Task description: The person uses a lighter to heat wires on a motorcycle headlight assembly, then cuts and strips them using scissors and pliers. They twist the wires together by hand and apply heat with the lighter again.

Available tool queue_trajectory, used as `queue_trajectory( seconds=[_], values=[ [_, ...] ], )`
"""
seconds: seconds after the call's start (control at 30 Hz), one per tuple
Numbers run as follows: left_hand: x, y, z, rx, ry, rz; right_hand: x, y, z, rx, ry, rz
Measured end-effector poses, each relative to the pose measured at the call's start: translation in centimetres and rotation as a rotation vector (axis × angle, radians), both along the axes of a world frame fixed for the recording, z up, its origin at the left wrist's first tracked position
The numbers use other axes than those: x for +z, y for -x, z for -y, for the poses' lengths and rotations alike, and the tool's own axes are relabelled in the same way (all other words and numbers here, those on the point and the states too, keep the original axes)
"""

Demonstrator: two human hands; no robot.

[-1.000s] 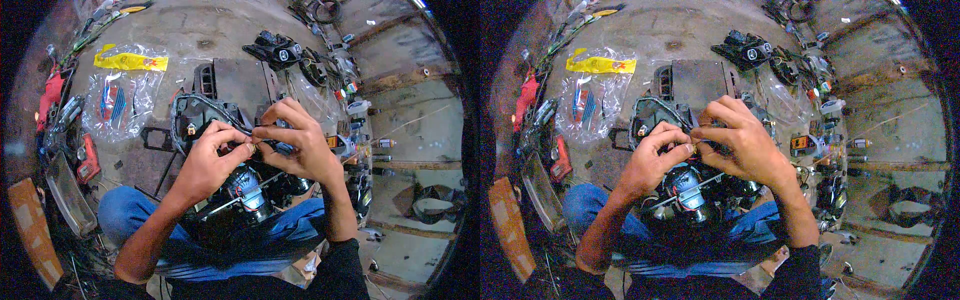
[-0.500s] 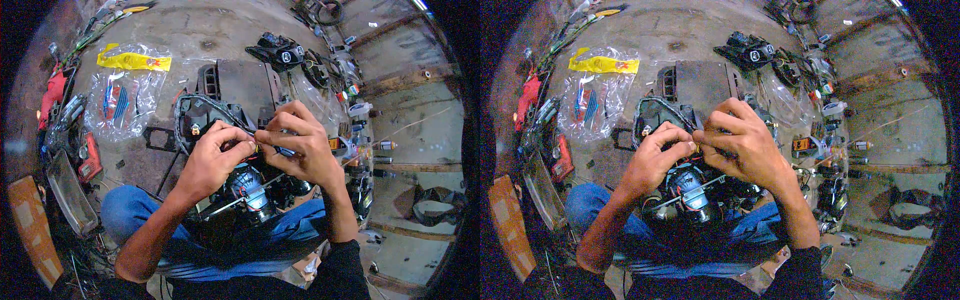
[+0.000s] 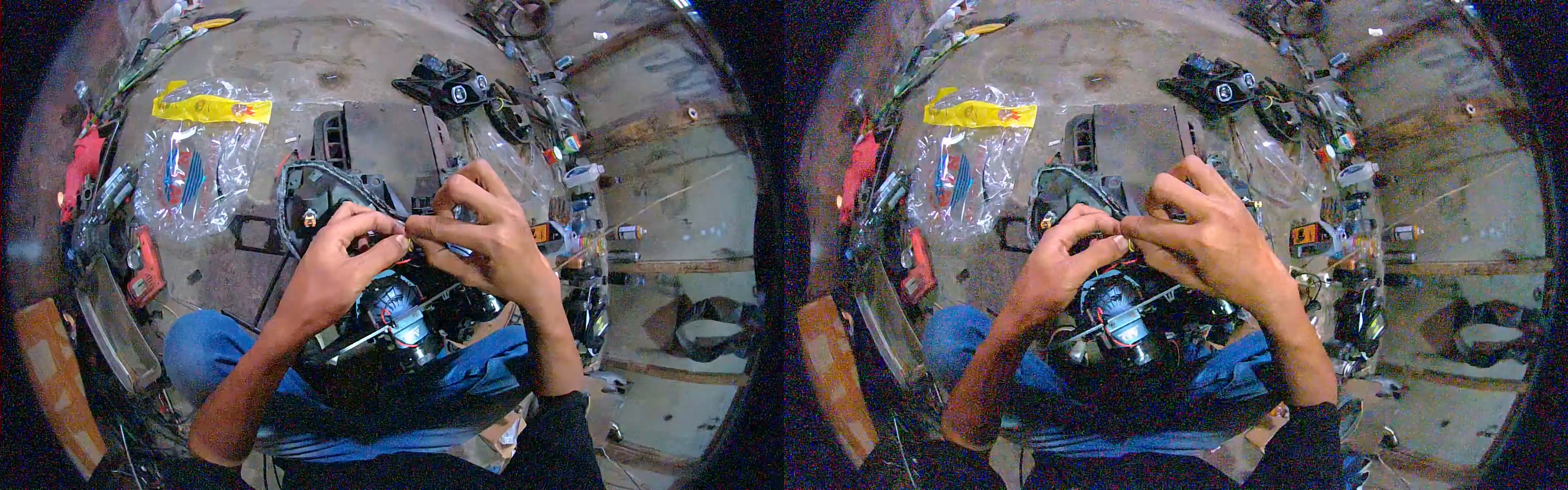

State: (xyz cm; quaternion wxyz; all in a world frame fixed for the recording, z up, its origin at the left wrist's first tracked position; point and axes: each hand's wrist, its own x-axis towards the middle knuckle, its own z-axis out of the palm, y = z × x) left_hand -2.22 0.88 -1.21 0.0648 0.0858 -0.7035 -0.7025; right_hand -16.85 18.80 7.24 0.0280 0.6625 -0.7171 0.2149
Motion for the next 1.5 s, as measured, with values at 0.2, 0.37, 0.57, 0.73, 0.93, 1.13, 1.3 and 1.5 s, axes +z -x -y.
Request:
queue_trajectory(
  seconds=[0.2,0.37,0.57,0.73,0.93,1.13,1.3,1.5],
  values=[
    [0.4,-0.2,-0.3,0.047,0.051,0.029,0.0,-0.8,0.1,-0.093,0.027,0.035],
    [0.1,-0.2,-1.2,0.141,0.019,-0.017,-0.6,-1.4,-0.1,-0.096,0.046,-0.013],
    [1.5,-0.3,-1.1,0.145,0.163,0.047,-0.4,-1.5,-0.3,-0.131,0.007,-0.072],
    [0.2,0.0,-0.4,0.138,-0.162,0.142,-2.1,-1.5,0.6,-0.137,0.200,-0.220],
    [-0.4,0.5,1.9,0.047,0.078,0.274,-2.2,-0.3,-0.2,-0.239,0.256,-0.345],
    [0.2,-0.5,1.8,0.048,0.078,0.227,3.2,-1.7,-14.8,-0.679,0.682,-0.071],
    [-2.7,-1.1,6.5,-0.037,0.254,0.144,-12.2,-15.9,-28.6,-1.739,0.806,0.272],
    [-4.0,-0.7,11.0,-0.017,0.370,0.221,-31.3,-36.5,-31.8,-1.928,-0.120,0.726]
  ],
)
